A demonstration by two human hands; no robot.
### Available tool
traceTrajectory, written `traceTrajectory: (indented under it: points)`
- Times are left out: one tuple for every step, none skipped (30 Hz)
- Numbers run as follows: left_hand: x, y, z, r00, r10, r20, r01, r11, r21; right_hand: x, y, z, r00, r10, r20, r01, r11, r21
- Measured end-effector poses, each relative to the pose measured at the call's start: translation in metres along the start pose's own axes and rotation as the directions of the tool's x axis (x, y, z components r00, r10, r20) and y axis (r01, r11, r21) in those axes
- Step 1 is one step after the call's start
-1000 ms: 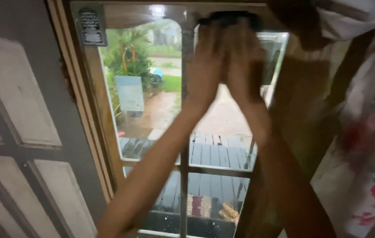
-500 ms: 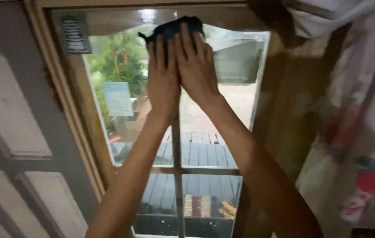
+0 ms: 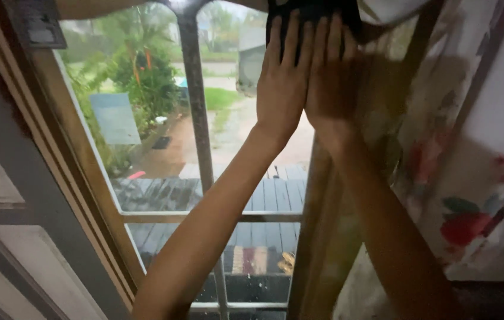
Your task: The person wipes a multi-pane glass door with a dark cloth, moving methodically across each pane from bottom to top and side to side. The person handles the cloth and the glass door throughout the task.
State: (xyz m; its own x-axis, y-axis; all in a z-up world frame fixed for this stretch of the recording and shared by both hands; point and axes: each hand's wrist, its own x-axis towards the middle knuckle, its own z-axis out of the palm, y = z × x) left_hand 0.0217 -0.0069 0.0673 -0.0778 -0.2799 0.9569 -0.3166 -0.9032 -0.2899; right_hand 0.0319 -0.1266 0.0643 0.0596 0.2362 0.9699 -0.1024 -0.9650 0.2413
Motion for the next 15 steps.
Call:
traceTrajectory:
  points:
    - [-0.007, 0.003, 0.002, 1.000, -0.008, 0.008, 0.008, 1.000, 0.003, -0.009, -0.003, 0.000, 0.999, 0.028, 0.040, -0.024, 0.996, -0.091]
    - [-0.013, 0.006, 0.005, 1.000, -0.017, 0.015, 0.017, 1.000, 0.006, -0.019, -0.005, 0.001, 0.995, 0.058, 0.077, -0.044, 0.982, -0.181]
    - [-0.023, 0.008, 0.003, 0.999, -0.020, 0.030, 0.020, 1.000, -0.002, -0.027, -0.011, -0.015, 0.994, 0.059, 0.094, -0.041, 0.983, -0.181]
    - [-0.033, 0.011, 0.000, 0.999, -0.010, 0.033, 0.011, 0.999, -0.045, -0.034, -0.018, -0.031, 0.998, 0.001, 0.060, 0.010, 0.981, -0.195]
    - [-0.043, 0.013, -0.004, 0.999, -0.003, 0.035, 0.006, 0.996, -0.086, -0.041, -0.025, -0.048, 0.998, -0.059, 0.026, 0.063, 0.976, -0.207]
    - [-0.059, 0.018, -0.008, 0.999, -0.007, 0.049, 0.012, 0.996, -0.090, -0.055, -0.028, -0.049, 0.997, -0.061, 0.041, 0.068, 0.977, -0.203]
    - [-0.073, 0.021, -0.012, 0.997, -0.002, 0.073, 0.011, 0.992, -0.126, -0.066, -0.032, -0.049, 0.997, -0.022, 0.077, 0.032, 0.991, -0.131]
    - [-0.086, 0.024, -0.017, 0.995, 0.004, 0.097, 0.012, 0.987, -0.163, -0.077, -0.036, -0.050, 0.993, 0.015, 0.116, -0.007, 0.998, -0.061]
    - [-0.102, 0.031, -0.021, 0.995, 0.000, 0.100, 0.017, 0.987, -0.160, -0.101, -0.043, -0.039, 0.993, 0.011, 0.118, -0.004, 0.998, -0.057]
    - [-0.117, 0.039, -0.025, 0.998, -0.036, 0.061, 0.045, 0.986, -0.162, -0.125, -0.050, -0.028, 0.992, 0.109, 0.062, -0.116, 0.986, 0.121]
    - [-0.131, 0.048, -0.030, 0.998, -0.067, 0.020, 0.070, 0.983, -0.167, -0.149, -0.056, -0.019, 0.976, 0.218, 0.024, -0.215, 0.931, 0.297]
    - [-0.151, 0.055, -0.033, 0.997, -0.068, 0.022, 0.071, 0.983, -0.167, -0.166, -0.063, -0.024, 0.976, 0.218, 0.026, -0.215, 0.930, 0.297]
    - [-0.170, 0.061, -0.035, 0.996, -0.071, 0.059, 0.083, 0.970, -0.228, -0.183, -0.070, -0.030, 0.985, 0.175, 0.000, -0.173, 0.972, 0.157]
    - [-0.189, 0.067, -0.038, 0.993, -0.072, 0.097, 0.097, 0.953, -0.287, -0.200, -0.078, -0.035, 0.991, 0.129, -0.019, -0.129, 0.992, 0.012]
    - [-0.211, 0.074, -0.041, 0.993, -0.075, 0.093, 0.098, 0.954, -0.284, -0.217, -0.083, -0.045, 0.992, 0.126, -0.023, -0.126, 0.992, 0.014]
